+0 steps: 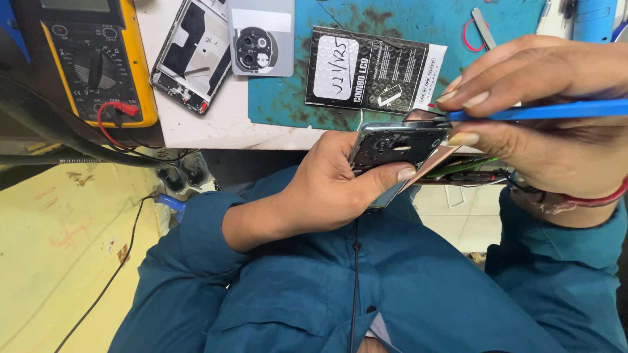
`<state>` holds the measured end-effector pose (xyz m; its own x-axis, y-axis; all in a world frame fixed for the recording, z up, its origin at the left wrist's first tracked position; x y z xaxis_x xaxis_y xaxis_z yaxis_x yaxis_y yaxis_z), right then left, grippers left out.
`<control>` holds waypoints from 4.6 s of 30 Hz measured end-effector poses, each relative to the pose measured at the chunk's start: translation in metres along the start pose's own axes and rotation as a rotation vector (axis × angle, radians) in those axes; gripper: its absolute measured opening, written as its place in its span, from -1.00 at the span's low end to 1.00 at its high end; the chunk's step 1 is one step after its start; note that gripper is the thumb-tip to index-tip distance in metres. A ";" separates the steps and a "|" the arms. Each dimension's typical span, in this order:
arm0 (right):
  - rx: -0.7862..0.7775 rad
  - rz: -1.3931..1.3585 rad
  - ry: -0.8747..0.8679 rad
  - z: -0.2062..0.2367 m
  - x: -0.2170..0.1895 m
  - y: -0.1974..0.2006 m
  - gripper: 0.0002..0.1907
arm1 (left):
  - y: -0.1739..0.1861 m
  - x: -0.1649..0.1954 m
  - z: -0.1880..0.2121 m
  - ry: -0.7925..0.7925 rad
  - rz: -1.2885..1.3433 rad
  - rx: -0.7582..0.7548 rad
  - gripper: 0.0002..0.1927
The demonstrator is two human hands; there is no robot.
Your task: The person tests a smartphone's touchscreen and fingerprint sensor, then removes the back cover and battery, unscrews internal screws with a screwdriver, and pries at the phone's edge with a blue plastic tool while other phone frames and repair tools lie on the workbench.
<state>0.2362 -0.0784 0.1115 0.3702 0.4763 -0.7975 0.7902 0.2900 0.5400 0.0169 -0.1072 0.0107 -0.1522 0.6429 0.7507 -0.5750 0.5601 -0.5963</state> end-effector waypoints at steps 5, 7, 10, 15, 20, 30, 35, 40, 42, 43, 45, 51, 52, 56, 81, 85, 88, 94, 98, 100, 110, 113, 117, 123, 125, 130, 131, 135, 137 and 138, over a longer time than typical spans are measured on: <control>0.135 -0.076 -0.182 0.009 -0.006 -0.008 -0.75 | -0.001 0.001 -0.001 -0.018 -0.063 0.007 -0.82; 0.237 -0.172 -0.263 0.012 -0.008 -0.014 -0.76 | 0.000 0.003 -0.001 -0.013 -0.029 -0.006 -0.78; 0.280 -0.239 -0.289 0.008 -0.010 -0.016 -0.74 | 0.001 0.005 -0.001 0.033 -0.071 0.016 -0.79; 0.014 0.050 -0.106 -0.009 -0.017 -0.004 -0.69 | -0.001 0.007 -0.003 0.046 -0.143 0.067 -0.81; -0.059 0.091 -0.084 -0.017 -0.024 -0.003 -0.69 | -0.001 0.013 -0.003 0.032 -0.235 0.091 -0.82; 0.159 -0.065 -0.393 -0.010 -0.028 -0.013 -0.74 | -0.004 0.017 -0.005 0.036 -0.259 0.088 -0.79; 0.118 -0.003 -0.334 -0.009 -0.025 -0.013 -0.74 | -0.004 0.016 -0.005 0.012 -0.217 0.031 -0.76; 0.011 0.045 -0.261 -0.020 -0.028 -0.012 -0.79 | -0.004 0.014 -0.006 0.005 -0.201 0.004 -0.77; -0.082 0.086 -0.171 -0.026 -0.028 -0.008 -0.80 | -0.003 0.014 -0.006 0.022 -0.245 0.028 -0.79; -0.130 0.095 -0.120 -0.028 -0.027 -0.005 -0.79 | -0.003 0.014 -0.007 0.031 -0.260 0.040 -0.80; -0.179 0.099 -0.082 -0.029 -0.028 -0.004 -0.79 | -0.003 0.013 -0.007 0.043 -0.288 0.057 -0.82; -0.188 0.096 -0.109 -0.024 -0.024 0.000 -0.78 | -0.001 0.011 -0.007 0.046 -0.283 0.060 -0.80; -0.179 0.099 -0.099 -0.023 -0.023 -0.001 -0.78 | -0.001 0.010 -0.007 0.036 -0.275 0.061 -0.79; -0.220 0.115 -0.002 -0.021 -0.015 0.004 -0.73 | 0.000 0.004 -0.009 0.000 -0.167 -0.004 -0.75; -0.127 -0.102 -0.203 -0.002 0.006 -0.003 -0.86 | 0.016 -0.029 -0.023 0.352 0.767 -0.445 -0.26; -0.162 -0.109 -0.166 -0.006 0.006 -0.003 -0.85 | 0.018 -0.028 -0.023 0.380 0.639 -0.514 -0.34; -0.183 -0.107 -0.143 -0.008 0.005 -0.003 -0.85 | 0.019 -0.029 -0.023 0.363 0.617 -0.549 -0.35; -0.175 -0.131 -0.181 -0.008 0.003 -0.002 -0.81 | 0.020 -0.037 -0.027 0.331 0.510 -0.622 -0.32; -0.183 -0.162 -0.189 -0.009 0.005 -0.002 -0.83 | 0.023 -0.040 -0.031 0.326 0.455 -0.665 -0.30; -0.177 -0.152 -0.159 -0.008 0.004 -0.002 -0.84 | 0.024 -0.042 -0.032 0.334 0.452 -0.675 -0.29; -0.219 -0.120 -0.081 -0.009 0.006 0.002 -0.83 | 0.020 -0.046 -0.030 0.364 0.527 -0.655 -0.24; -0.225 -0.140 -0.102 -0.008 0.008 0.002 -0.82 | 0.018 -0.048 -0.030 0.307 0.444 -0.681 -0.21; -0.248 -0.180 -0.061 -0.008 0.014 0.002 -0.81 | 0.015 -0.053 -0.032 0.312 0.598 -0.773 -0.17; -0.269 -0.246 -0.086 -0.012 0.015 0.003 -0.82 | 0.010 -0.059 -0.037 0.283 0.657 -0.831 -0.14; -0.271 -0.226 -0.077 -0.013 0.013 0.004 -0.82 | 0.012 -0.058 -0.036 0.249 0.552 -0.785 -0.12; -0.243 -0.280 0.023 -0.013 0.010 0.010 -0.77 | 0.018 -0.043 -0.037 0.094 0.266 -0.654 -0.21; -0.247 -0.281 0.057 -0.014 0.010 0.013 -0.76 | 0.018 -0.038 -0.038 0.082 0.235 -0.626 -0.23; -0.294 -0.266 0.224 -0.020 0.015 0.027 -0.72 | 0.021 -0.016 -0.043 0.048 0.070 -0.512 -0.21; -0.361 -0.267 0.358 -0.024 0.022 0.037 -0.67 | 0.025 -0.002 -0.045 0.001 -0.061 -0.473 -0.24; -0.396 -0.271 0.429 -0.025 0.025 0.042 -0.63 | 0.026 0.004 -0.047 -0.014 -0.110 -0.454 -0.25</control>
<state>0.2668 -0.0335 0.1210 -0.1101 0.6087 -0.7857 0.5574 0.6923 0.4582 0.0387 -0.0654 -0.0147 -0.1229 0.5613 0.8185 -0.1791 0.7986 -0.5746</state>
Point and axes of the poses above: each hand's wrist, its own z-axis away from the middle knuckle, its own y-axis out of the back of the hand, x = y × z, the point moved 2 cm from there along -z, towards the middle knuckle, and after that the axes turned 11 degrees about y, right-handed, at the moved point
